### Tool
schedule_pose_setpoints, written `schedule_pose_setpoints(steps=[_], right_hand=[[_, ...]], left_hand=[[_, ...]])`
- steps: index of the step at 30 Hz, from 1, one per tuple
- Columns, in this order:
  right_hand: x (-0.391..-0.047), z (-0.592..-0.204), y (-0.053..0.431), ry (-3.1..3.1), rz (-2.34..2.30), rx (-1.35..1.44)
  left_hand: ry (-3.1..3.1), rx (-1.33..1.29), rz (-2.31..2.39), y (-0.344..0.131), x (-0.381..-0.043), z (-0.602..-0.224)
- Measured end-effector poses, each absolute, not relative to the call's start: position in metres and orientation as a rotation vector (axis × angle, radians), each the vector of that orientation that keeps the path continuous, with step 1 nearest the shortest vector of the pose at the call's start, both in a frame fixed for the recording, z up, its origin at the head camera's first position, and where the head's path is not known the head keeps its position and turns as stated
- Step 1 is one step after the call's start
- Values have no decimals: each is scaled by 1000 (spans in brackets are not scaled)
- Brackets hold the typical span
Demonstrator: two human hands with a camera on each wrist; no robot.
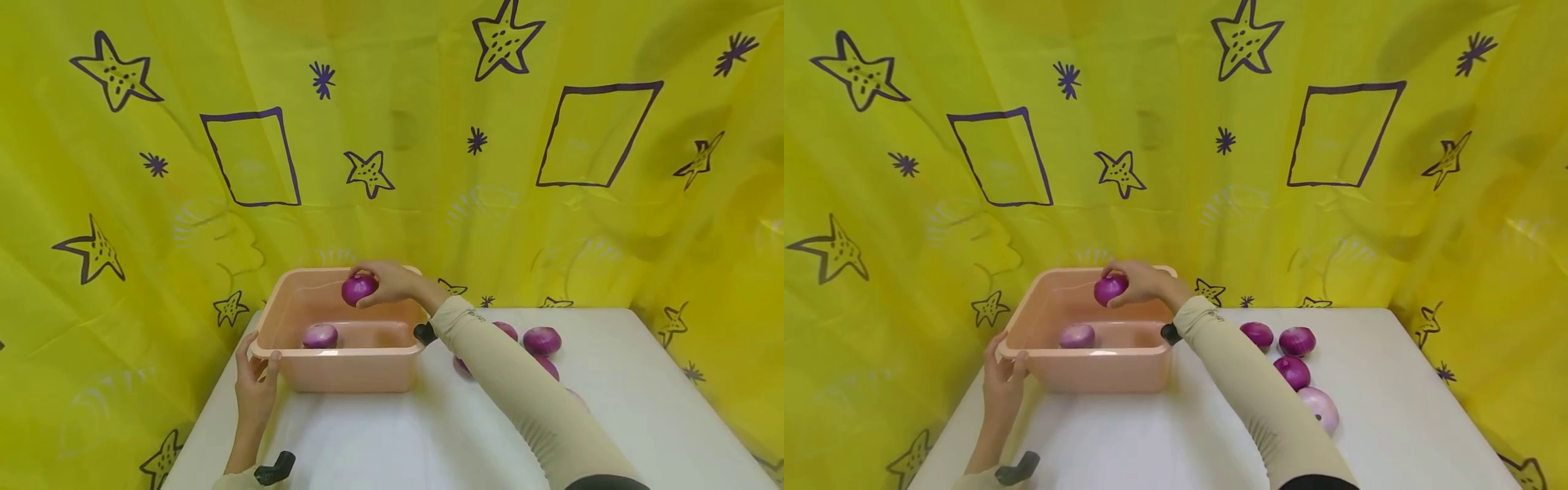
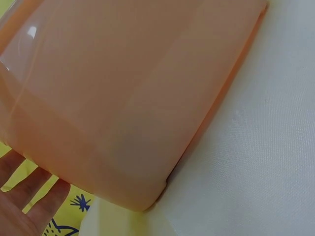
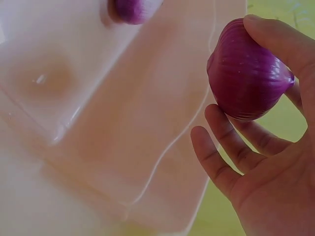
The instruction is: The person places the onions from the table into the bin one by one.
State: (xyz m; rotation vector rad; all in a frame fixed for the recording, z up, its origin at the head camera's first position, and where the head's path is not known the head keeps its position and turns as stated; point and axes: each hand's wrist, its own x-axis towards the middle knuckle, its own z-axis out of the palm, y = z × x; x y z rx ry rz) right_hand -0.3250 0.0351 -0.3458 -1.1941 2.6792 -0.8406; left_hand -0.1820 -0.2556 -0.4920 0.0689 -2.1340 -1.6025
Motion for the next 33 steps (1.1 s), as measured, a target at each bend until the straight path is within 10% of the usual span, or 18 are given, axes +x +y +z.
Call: schedule_pose_setpoints(steps=[33], right_hand=[[-322, -334, 32, 2662, -843, -1173]], left_hand=[[-2140, 72, -1598, -254, -179, -488]])
